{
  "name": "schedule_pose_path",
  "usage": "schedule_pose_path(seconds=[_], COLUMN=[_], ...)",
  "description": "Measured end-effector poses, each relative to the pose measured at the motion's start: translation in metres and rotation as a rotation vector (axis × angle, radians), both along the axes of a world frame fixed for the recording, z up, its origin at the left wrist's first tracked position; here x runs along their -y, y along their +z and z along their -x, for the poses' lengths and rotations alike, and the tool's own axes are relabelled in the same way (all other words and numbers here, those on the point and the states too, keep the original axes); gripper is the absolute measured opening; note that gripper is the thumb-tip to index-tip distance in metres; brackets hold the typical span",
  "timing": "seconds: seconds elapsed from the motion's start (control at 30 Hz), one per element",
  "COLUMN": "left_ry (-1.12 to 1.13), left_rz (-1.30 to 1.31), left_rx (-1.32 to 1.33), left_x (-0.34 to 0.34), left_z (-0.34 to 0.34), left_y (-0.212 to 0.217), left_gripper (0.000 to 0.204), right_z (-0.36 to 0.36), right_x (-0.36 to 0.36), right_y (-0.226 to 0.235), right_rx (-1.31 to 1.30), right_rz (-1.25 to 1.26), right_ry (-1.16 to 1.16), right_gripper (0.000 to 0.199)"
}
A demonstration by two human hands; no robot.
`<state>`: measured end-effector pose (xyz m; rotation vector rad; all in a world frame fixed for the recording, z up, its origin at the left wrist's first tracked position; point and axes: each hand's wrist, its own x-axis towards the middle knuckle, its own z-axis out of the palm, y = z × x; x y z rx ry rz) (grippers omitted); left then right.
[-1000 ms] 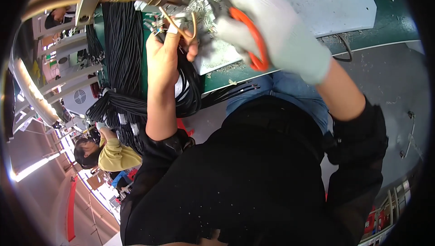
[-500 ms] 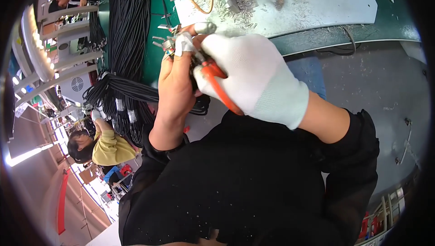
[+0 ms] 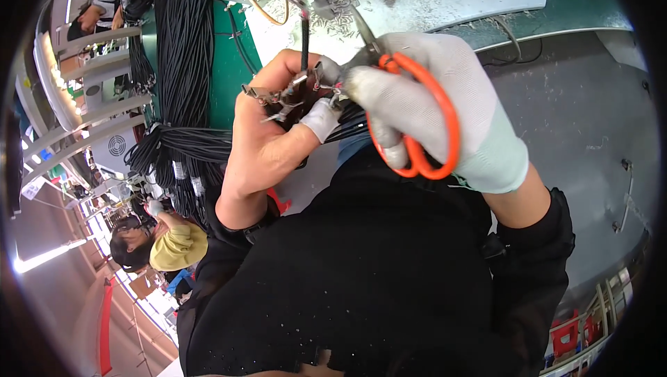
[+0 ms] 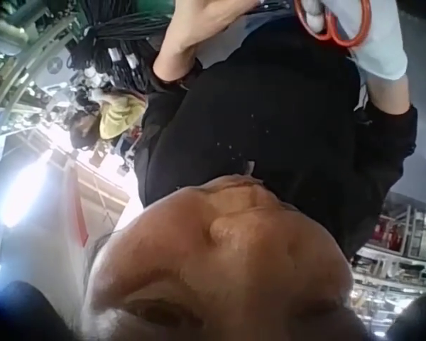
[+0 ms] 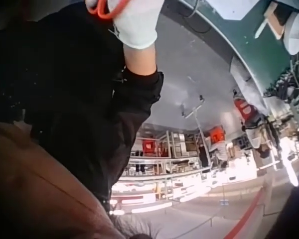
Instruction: The person picks up a bundle of cables, trims the wire ends with shears, and then uses a machine to press a component onto the wires before repeating the process.
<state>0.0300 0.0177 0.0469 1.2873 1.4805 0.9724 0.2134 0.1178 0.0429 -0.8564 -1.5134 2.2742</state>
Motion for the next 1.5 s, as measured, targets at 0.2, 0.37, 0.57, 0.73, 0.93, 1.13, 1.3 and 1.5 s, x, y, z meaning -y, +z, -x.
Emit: schedule_pose_path(seconds=[0.2, 0.37, 0.57, 0.73, 0.93, 1.13, 1.3, 1.5], left_ry=[0.154, 0.240, 0.317, 0.302, 0.325, 0.247, 0.184, 0.285], left_rz=[-0.056, -0.030, -0.126, -0.127, -0.294, -0.310, -0.382, -0.246], left_rx=[0.021, 0.044, -0.009, -0.032, 0.005, -0.085, -0.173, 0.033], left_x=[-0.007, -0.010, -0.010, -0.012, -0.011, -0.004, -0.003, -0.002], left_z=[-0.019, -0.026, -0.022, -0.021, -0.020, -0.007, -0.007, -0.012], left_y=[0.005, 0.010, 0.004, 0.003, -0.002, -0.008, -0.006, -0.002], left_gripper=[0.017, 0.016, 0.018, 0.018, 0.022, 0.023, 0.022, 0.021], right_z=[-0.006, -0.008, -0.011, -0.006, 0.004, 0.014, 0.009, 0.010], right_x=[0.005, -0.006, 0.009, 0.016, 0.020, 0.028, 0.029, 0.027], right_y=[0.005, 0.010, 0.001, -0.004, -0.004, -0.012, -0.010, -0.012], right_rx=[0.056, 0.102, 0.193, 0.285, 0.131, 0.093, 0.103, 0.032], right_rz=[-0.395, -0.955, -1.412, -1.142, -0.792, -0.918, -0.818, -0.806], right_ry=[-0.280, -0.472, -0.235, -0.064, -0.053, -0.178, -0.113, -0.081], right_gripper=[0.018, 0.016, 0.015, 0.017, 0.015, 0.013, 0.014, 0.014])
